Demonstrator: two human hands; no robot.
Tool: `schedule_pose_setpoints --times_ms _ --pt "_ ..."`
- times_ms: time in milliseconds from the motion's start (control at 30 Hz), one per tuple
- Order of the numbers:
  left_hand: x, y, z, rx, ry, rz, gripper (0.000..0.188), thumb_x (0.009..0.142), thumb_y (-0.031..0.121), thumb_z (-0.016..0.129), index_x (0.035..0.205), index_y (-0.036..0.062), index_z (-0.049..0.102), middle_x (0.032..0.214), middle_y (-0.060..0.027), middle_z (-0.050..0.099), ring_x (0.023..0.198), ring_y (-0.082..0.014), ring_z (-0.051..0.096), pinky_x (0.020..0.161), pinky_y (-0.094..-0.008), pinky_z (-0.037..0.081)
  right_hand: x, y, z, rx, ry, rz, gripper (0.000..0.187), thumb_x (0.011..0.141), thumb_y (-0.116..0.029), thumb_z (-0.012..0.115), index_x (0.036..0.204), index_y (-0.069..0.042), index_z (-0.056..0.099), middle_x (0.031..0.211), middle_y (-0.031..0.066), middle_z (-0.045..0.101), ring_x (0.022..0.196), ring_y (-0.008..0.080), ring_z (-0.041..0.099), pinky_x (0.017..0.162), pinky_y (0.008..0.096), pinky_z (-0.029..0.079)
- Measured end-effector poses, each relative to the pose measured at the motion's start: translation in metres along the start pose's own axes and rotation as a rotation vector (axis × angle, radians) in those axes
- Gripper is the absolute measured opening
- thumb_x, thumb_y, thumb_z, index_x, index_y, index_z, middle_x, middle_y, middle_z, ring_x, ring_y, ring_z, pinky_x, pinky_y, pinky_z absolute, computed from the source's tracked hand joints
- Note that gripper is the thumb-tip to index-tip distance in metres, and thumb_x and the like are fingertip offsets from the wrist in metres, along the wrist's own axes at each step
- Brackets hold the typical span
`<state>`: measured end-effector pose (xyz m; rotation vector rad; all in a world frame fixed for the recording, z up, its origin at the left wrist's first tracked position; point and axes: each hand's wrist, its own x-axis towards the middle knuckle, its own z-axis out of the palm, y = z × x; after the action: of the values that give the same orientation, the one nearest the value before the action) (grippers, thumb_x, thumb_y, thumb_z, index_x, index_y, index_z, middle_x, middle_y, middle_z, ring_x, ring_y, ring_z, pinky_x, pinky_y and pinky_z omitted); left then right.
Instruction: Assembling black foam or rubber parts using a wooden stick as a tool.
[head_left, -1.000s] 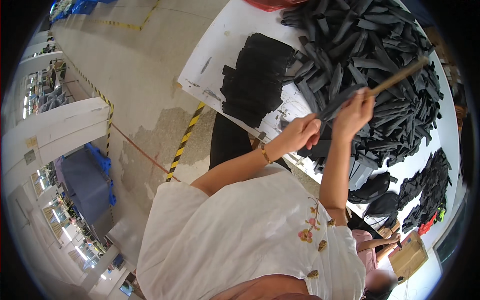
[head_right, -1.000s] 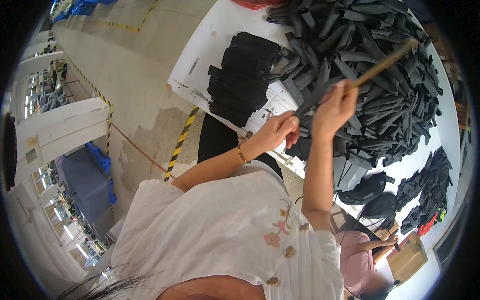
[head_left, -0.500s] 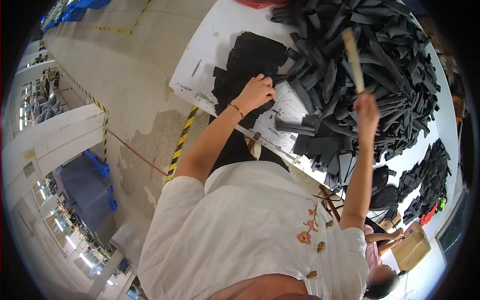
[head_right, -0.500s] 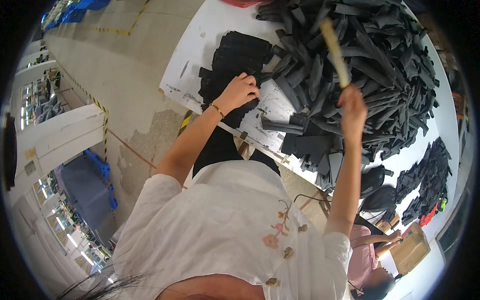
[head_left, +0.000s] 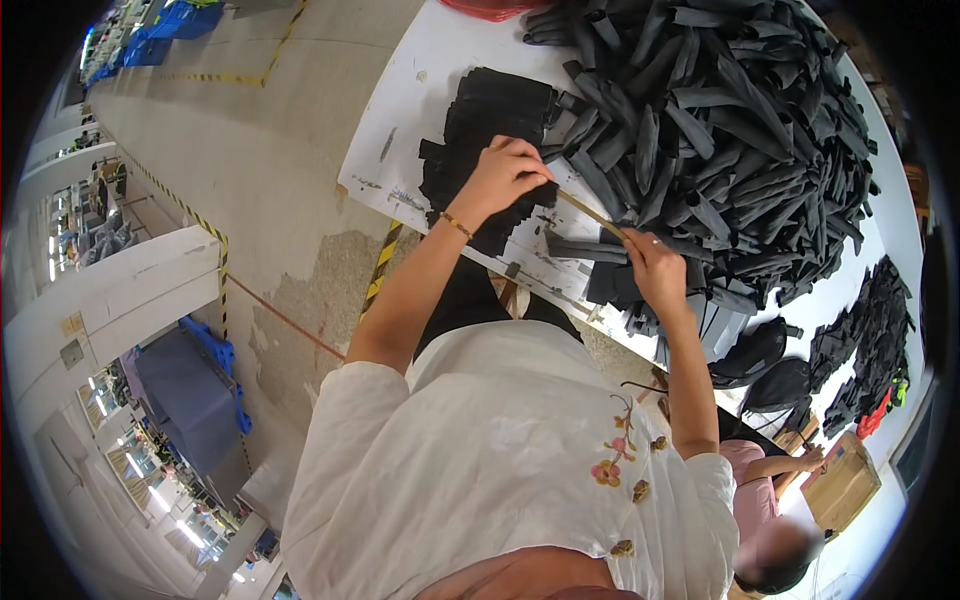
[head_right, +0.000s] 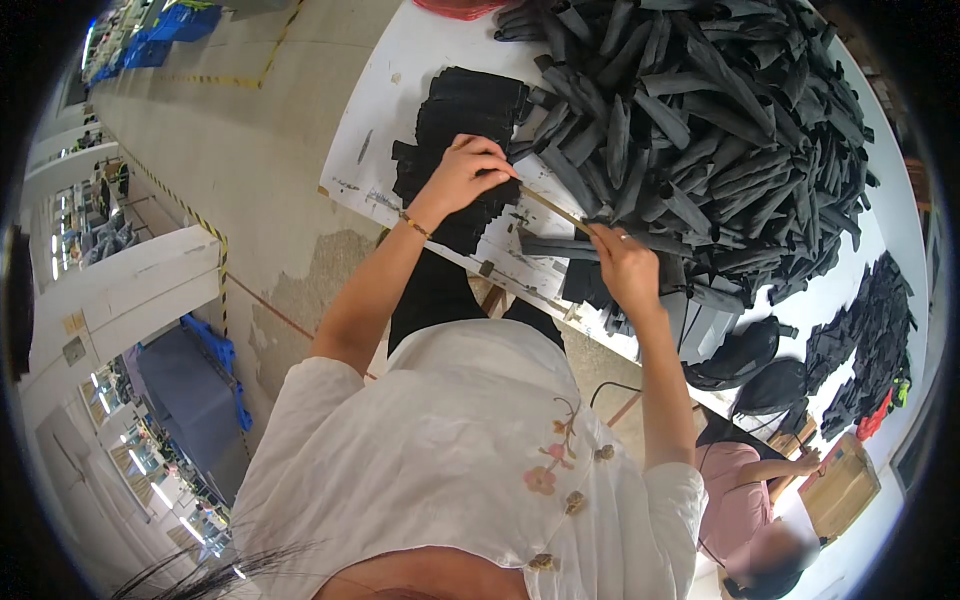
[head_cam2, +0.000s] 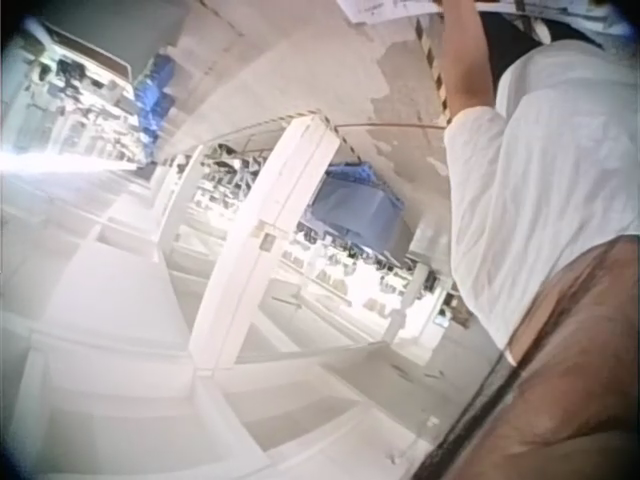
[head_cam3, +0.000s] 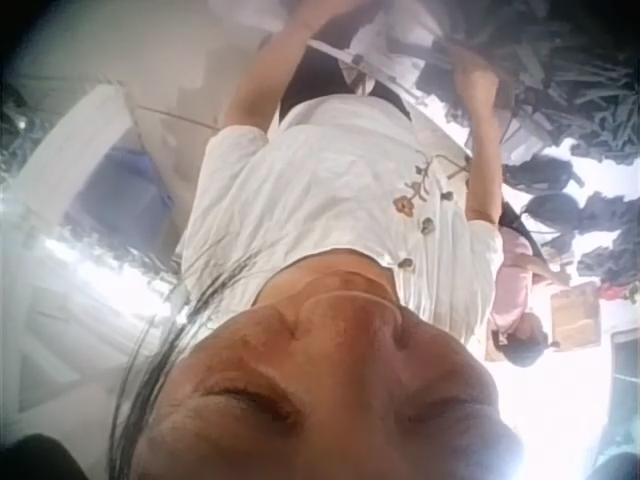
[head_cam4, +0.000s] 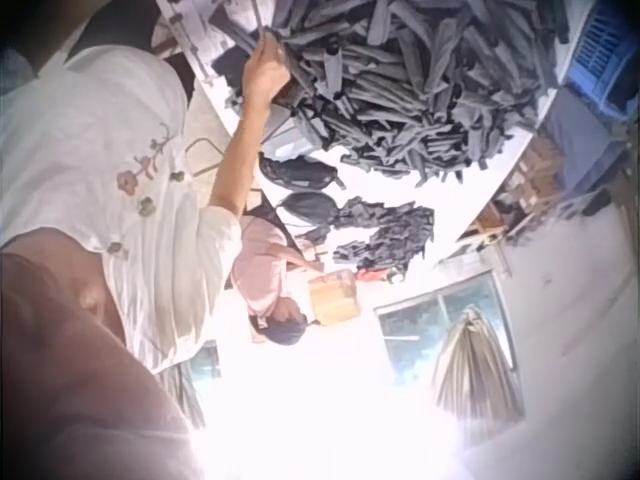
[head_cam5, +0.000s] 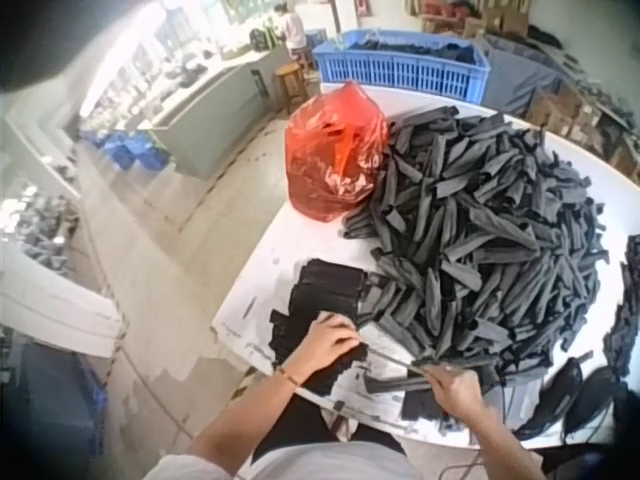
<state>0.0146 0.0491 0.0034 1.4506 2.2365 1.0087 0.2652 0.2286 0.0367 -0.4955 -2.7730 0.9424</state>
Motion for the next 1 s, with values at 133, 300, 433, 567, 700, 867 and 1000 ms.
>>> schedule_pose_setpoints --times_ms 133,300,433,567,700,867,1000 --pt "-0.003 0.069 0.011 0.065 0.020 0.125 0.005 0.076 0.021 0.071 0.081 0.0199 0.073 0.117 -0.0036 0.054 0.120 -0.0283 0.042 0.096 -0.0408 0.035 0.021 -0.019 0.035 0.213 0.020 0.100 0.023 0.087 -0.008 0.062 0.109 -0.003 0.065 0.080 0.0161 0.064 0.062 0.0247 0.061 0.058 0.0306 0.047" --pt "-0.020 0.059 0.001 -0.942 0.756 -0.387 0.066 0.088 0.018 0.064 0.140 0.0068 0.026 0.123 -0.0124 0.050 0.113 -0.0238 0.051 0.097 -0.0440 0.044 0.021 -0.047 0.055 0.536 0.002 0.220 0.024 0.089 -0.006 0.062 0.113 -0.001 0.063 0.066 0.0038 0.054 0.061 0.0078 0.046 0.056 0.0246 0.041" --pt "-0.039 0.052 0.046 -1.713 0.507 -0.771 0.029 0.090 0.024 0.066 0.103 -0.0022 0.061 0.078 -0.0096 0.064 0.088 -0.0286 0.067 0.082 -0.0402 0.053 0.023 -0.063 0.091 0.424 0.108 0.105 0.022 0.086 -0.004 0.061 0.107 0.000 0.062 0.087 0.0221 0.066 0.072 0.0332 0.066 0.062 0.0389 0.051" --pt "-0.024 0.078 0.044 -1.785 0.747 -0.857 0.028 0.087 0.024 0.069 0.097 -0.0015 0.063 0.072 -0.0093 0.063 0.074 -0.0273 0.067 0.074 -0.0388 0.055 0.027 -0.081 0.102 0.310 0.209 0.142 0.016 0.088 -0.006 0.059 0.103 -0.001 0.058 0.088 0.0231 0.066 0.075 0.0403 0.065 0.061 0.0452 0.051" --pt "-0.011 0.059 0.017 -1.587 0.921 -0.926 0.018 0.085 0.019 0.072 0.083 0.0032 0.062 0.065 -0.0060 0.059 0.055 -0.0185 0.059 0.053 -0.0335 0.051 -0.004 -0.083 0.102 0.191 0.070 0.206 0.008 0.090 -0.010 0.060 0.091 -0.003 0.056 0.073 0.0219 0.063 0.064 0.0408 0.062 0.053 0.0470 0.048" --pt "-0.017 0.058 0.014 -1.471 0.882 -0.947 0.024 0.082 0.017 0.074 0.069 0.0061 0.058 0.051 -0.0011 0.051 0.035 -0.0084 0.041 0.034 -0.0226 0.030 -0.048 -0.090 0.073 0.271 -0.041 0.221 0.008 0.091 -0.009 0.059 0.089 -0.003 0.054 0.065 0.0238 0.057 0.058 0.0403 0.060 0.049 0.0450 0.045" --pt "-0.017 0.065 0.029 -1.497 0.836 -0.972 0.020 0.083 0.018 0.073 0.074 0.0029 0.063 0.047 -0.0002 0.048 0.031 -0.0067 0.036 0.032 -0.0222 0.025 -0.073 -0.088 0.048 0.352 -0.135 0.315 0.009 0.091 -0.009 0.059 0.087 -0.003 0.054 0.062 0.0224 0.056 0.056 0.0393 0.058 0.047 0.0414 0.043"
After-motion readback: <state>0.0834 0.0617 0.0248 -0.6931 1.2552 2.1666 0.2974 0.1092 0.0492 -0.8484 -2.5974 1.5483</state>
